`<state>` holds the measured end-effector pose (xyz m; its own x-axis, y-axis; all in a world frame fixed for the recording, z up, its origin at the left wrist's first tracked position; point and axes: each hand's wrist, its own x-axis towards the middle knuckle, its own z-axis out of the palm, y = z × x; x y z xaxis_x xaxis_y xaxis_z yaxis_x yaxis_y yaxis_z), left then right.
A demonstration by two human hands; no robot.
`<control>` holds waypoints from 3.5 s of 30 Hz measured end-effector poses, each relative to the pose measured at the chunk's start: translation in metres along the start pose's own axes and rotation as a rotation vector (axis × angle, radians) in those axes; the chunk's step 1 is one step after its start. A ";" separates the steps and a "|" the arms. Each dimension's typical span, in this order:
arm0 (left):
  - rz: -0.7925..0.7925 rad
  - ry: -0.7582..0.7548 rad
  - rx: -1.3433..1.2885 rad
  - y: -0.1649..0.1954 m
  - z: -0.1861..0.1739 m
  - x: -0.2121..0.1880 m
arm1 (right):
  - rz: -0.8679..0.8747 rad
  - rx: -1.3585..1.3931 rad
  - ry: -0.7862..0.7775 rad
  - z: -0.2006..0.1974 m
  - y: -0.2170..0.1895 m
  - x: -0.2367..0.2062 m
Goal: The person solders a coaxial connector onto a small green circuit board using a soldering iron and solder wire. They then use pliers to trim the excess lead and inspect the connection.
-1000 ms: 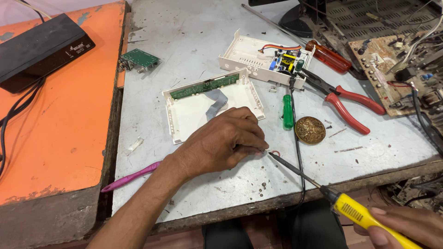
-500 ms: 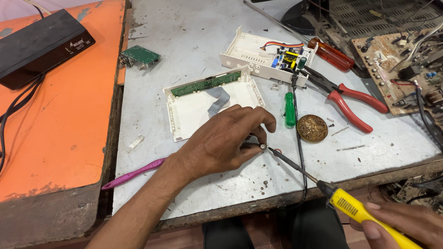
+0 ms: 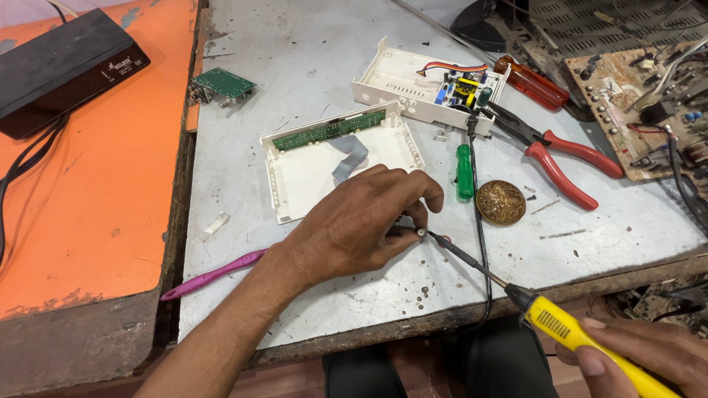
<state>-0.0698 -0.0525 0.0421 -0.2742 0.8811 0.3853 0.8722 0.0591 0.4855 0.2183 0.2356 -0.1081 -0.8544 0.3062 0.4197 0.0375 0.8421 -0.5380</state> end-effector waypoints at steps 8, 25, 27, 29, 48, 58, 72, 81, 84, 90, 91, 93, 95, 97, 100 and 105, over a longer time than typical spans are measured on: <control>0.009 0.008 0.008 -0.001 0.002 -0.001 | -0.035 0.055 -0.032 0.000 0.006 0.001; -0.022 -0.007 0.030 -0.001 0.003 -0.001 | -0.049 0.027 0.053 0.003 -0.012 -0.002; -0.024 -0.004 0.026 -0.001 0.003 -0.002 | -0.027 -0.003 0.045 0.002 -0.009 -0.002; -0.025 -0.004 0.023 -0.002 0.003 -0.002 | 0.009 0.015 0.004 0.001 -0.005 -0.001; -0.019 -0.003 0.026 -0.002 0.001 0.002 | 0.426 0.021 0.075 0.003 -0.057 -0.005; -0.027 -0.005 0.026 -0.002 0.000 0.002 | -0.036 -0.030 0.010 0.001 -0.009 0.008; -0.017 0.000 0.016 -0.003 -0.001 0.004 | 0.158 0.231 0.149 0.007 -0.038 0.009; -0.005 0.012 0.011 -0.004 -0.001 0.003 | 0.030 0.206 0.116 0.003 -0.018 0.009; -0.006 0.009 0.022 -0.004 0.000 0.003 | 0.046 0.210 0.087 0.004 -0.014 0.008; -0.007 0.003 0.023 -0.006 0.002 0.002 | 0.050 0.097 0.076 0.001 -0.015 0.006; -0.006 0.003 0.023 -0.007 0.002 0.003 | 0.076 0.105 0.094 0.002 -0.016 0.006; -0.006 -0.002 0.035 -0.007 0.003 0.003 | 0.058 0.155 0.094 0.004 -0.020 0.005; -0.016 -0.008 0.035 -0.007 0.002 0.003 | 0.061 0.189 0.111 0.006 -0.023 0.006; -0.034 -0.016 0.017 -0.007 0.002 0.003 | 0.089 0.206 0.148 0.007 -0.025 0.008; -0.023 -0.009 0.017 -0.006 0.001 0.003 | 0.045 0.249 0.077 0.004 -0.024 0.012; -0.025 -0.016 0.030 -0.007 0.001 0.004 | 0.107 0.189 0.107 0.007 -0.019 0.006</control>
<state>-0.0766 -0.0491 0.0399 -0.2894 0.8868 0.3604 0.8770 0.0947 0.4711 0.2092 0.2183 -0.1003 -0.7906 0.4431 0.4227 0.0184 0.7071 -0.7069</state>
